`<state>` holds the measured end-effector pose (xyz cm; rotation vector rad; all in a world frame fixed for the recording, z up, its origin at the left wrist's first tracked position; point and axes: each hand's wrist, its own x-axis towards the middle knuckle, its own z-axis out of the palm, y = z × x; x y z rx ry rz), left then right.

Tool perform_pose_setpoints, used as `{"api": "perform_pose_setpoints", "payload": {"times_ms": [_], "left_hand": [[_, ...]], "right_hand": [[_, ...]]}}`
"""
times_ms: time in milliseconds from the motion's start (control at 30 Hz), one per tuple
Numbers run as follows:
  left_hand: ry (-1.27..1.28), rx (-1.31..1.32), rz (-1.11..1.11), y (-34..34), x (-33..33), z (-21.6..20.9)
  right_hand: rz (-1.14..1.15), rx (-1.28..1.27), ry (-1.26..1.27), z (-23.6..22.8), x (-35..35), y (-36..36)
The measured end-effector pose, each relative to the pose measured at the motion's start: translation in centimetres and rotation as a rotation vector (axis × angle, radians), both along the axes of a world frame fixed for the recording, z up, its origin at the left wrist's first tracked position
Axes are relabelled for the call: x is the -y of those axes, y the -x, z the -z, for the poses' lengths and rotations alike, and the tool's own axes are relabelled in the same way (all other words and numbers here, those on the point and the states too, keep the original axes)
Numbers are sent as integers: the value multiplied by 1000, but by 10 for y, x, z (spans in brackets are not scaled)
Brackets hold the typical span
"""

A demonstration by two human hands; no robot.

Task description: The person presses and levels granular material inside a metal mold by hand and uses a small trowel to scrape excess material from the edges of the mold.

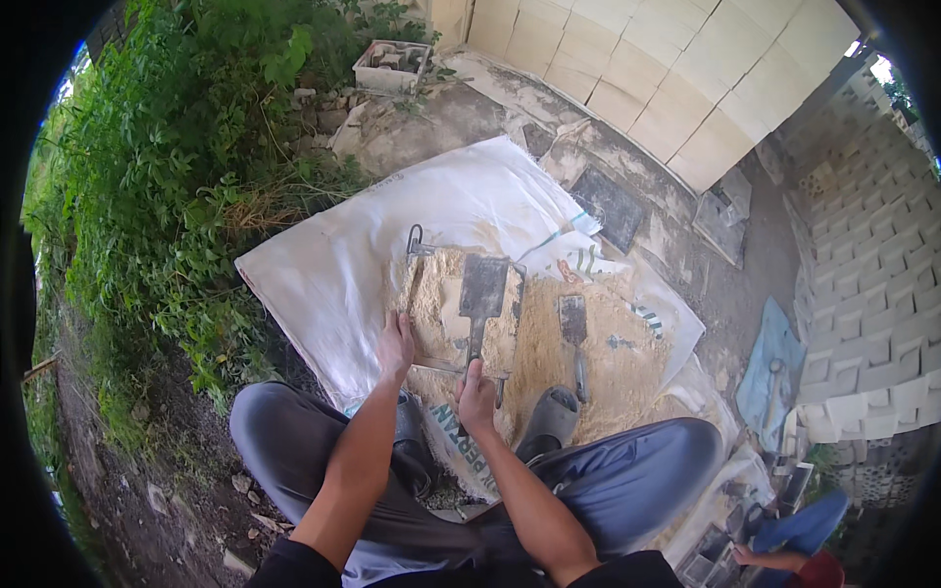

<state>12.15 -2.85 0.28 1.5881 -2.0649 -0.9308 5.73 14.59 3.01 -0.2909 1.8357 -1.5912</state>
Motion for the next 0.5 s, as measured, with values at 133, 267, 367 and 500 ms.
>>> {"api": "perform_pose_setpoints", "payload": {"times_ms": [133,267,367,500], "left_hand": [[43,-14,-58,-8,-2,0],[-37,63,-33,-1,-5,-5],[2,23,-46,2,-8,-3],[128,45,-116,-7,-5,-10]], "right_hand": [[-121,450,-334,13,-15,-3],[-116,285,-373,21,-25,6],[-14,186,-356,22,-37,12],[-61,-35,-272,-25,-29,15]]}}
